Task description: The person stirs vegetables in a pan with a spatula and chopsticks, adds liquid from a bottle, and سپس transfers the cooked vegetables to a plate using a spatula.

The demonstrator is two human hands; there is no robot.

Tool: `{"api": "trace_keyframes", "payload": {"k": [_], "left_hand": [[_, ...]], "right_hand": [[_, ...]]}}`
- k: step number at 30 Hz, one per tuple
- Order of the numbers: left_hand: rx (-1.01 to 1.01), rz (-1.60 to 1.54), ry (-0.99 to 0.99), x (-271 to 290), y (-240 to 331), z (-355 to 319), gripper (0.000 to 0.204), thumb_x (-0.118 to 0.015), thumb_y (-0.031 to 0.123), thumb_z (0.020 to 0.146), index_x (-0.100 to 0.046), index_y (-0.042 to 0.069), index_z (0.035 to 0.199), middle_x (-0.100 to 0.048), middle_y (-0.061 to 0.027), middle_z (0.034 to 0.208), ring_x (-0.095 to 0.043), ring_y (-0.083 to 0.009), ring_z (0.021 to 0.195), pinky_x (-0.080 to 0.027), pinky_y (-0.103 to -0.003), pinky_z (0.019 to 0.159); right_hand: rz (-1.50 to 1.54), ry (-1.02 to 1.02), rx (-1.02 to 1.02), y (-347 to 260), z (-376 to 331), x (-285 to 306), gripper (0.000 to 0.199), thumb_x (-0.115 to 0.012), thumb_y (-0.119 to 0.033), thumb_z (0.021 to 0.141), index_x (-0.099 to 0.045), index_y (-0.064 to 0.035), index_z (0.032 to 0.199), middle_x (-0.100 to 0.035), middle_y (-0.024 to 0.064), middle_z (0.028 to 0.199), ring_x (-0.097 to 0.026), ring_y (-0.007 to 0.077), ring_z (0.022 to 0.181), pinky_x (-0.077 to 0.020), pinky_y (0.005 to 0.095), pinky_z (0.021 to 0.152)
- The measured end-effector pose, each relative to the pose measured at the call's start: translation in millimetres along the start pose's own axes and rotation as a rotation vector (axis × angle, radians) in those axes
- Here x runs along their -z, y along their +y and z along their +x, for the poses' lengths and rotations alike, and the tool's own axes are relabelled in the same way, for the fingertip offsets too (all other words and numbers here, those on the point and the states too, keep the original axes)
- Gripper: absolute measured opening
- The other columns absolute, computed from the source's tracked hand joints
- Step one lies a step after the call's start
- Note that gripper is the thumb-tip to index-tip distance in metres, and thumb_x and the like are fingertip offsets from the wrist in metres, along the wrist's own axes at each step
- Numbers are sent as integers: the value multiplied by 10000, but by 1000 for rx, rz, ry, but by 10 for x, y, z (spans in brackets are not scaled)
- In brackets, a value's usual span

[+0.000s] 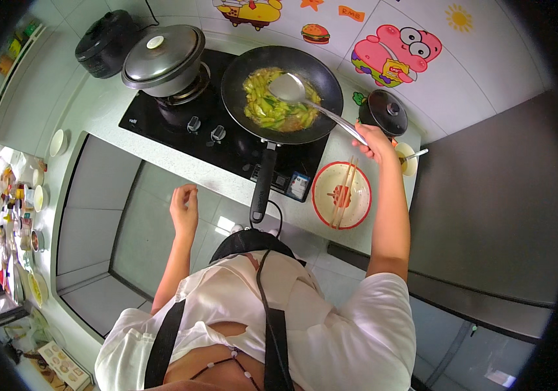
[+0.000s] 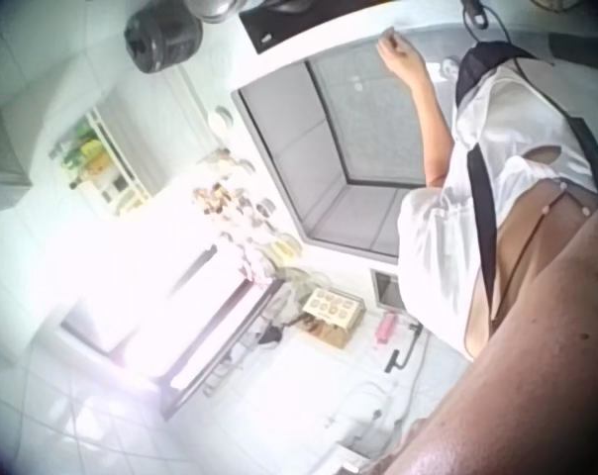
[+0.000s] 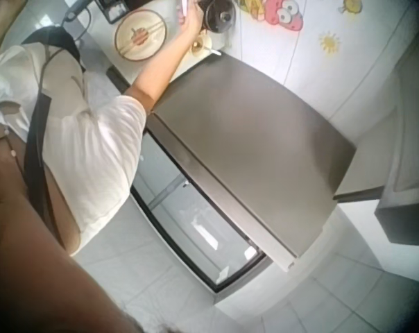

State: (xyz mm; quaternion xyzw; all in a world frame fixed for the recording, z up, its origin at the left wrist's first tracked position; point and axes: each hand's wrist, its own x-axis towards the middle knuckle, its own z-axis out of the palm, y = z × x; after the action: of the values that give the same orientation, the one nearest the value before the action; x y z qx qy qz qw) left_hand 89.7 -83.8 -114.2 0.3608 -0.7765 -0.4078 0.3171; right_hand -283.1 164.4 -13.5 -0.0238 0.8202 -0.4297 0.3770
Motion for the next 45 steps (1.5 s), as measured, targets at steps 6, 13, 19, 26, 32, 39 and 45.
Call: {"api": "trace_keyframes", "payload": {"k": [6, 13, 19, 26, 32, 39, 45], "left_hand": [[-22, -32, -27, -88, 24, 68, 81, -555, 12, 801, -580, 15, 877, -574, -87, 821, -578, -180, 740, -467, -265, 690], [-47, -45, -37, -129, 13, 87, 75, -563, 16, 800, -583, 17, 872, -577, -81, 814, -580, -175, 728, -470, -265, 681], [-66, -36, -42, -124, -3, 90, 70, -562, 14, 801, -583, 17, 868, -576, -84, 809, -581, -172, 723, -473, -263, 671], [-43, -18, -29, -59, -17, 23, 63, -558, 17, 801, -581, 17, 859, -574, -87, 804, -580, -172, 718, -472, -262, 664], [-56, -21, -32, -52, -27, 19, 60, -557, 22, 802, -581, 19, 856, -573, -88, 803, -584, -175, 729, -472, -266, 665], [-46, -26, -17, -29, 18, 17, 68, -559, 26, 800, -585, 15, 862, -577, -93, 808, -587, -185, 734, -475, -272, 673], [-46, -16, -20, -41, -6, -2, 73, -556, 18, 797, -585, 12, 864, -577, -96, 810, -590, -188, 739, -478, -275, 683]], "right_hand": [[-60, 36, 100, 93, -671, 208, 311, -495, -402, 869, -566, -131, 1002, -448, -48, 585, -287, 17, 401, -169, 190, 359], [-76, -14, 112, 105, -786, 51, 357, -549, -297, 862, -539, -117, 1171, -419, -59, 596, -304, 14, 443, -191, 177, 378], [-34, -78, 208, 236, -499, -302, 342, -574, -228, 850, -554, -93, 1163, -452, -62, 630, -359, 20, 495, -246, 167, 416], [18, 95, 119, 275, -550, 34, 407, -583, -293, 838, -524, -115, 1199, -456, -53, 632, -324, 14, 462, -211, 177, 390], [203, -13, 61, 51, -115, -158, 402, -544, -362, 849, -490, -186, 1206, -454, -43, 610, -275, 23, 423, -186, 180, 379], [49, -88, 81, -274, -64, -597, 415, -536, -377, 847, -496, -198, 1220, -451, -36, 612, -280, 32, 436, -178, 193, 393], [-78, -42, 79, -84, -387, -512, 366, -539, -330, 853, -544, -171, 1183, -444, -36, 597, -315, 39, 452, -217, 205, 396]]}}
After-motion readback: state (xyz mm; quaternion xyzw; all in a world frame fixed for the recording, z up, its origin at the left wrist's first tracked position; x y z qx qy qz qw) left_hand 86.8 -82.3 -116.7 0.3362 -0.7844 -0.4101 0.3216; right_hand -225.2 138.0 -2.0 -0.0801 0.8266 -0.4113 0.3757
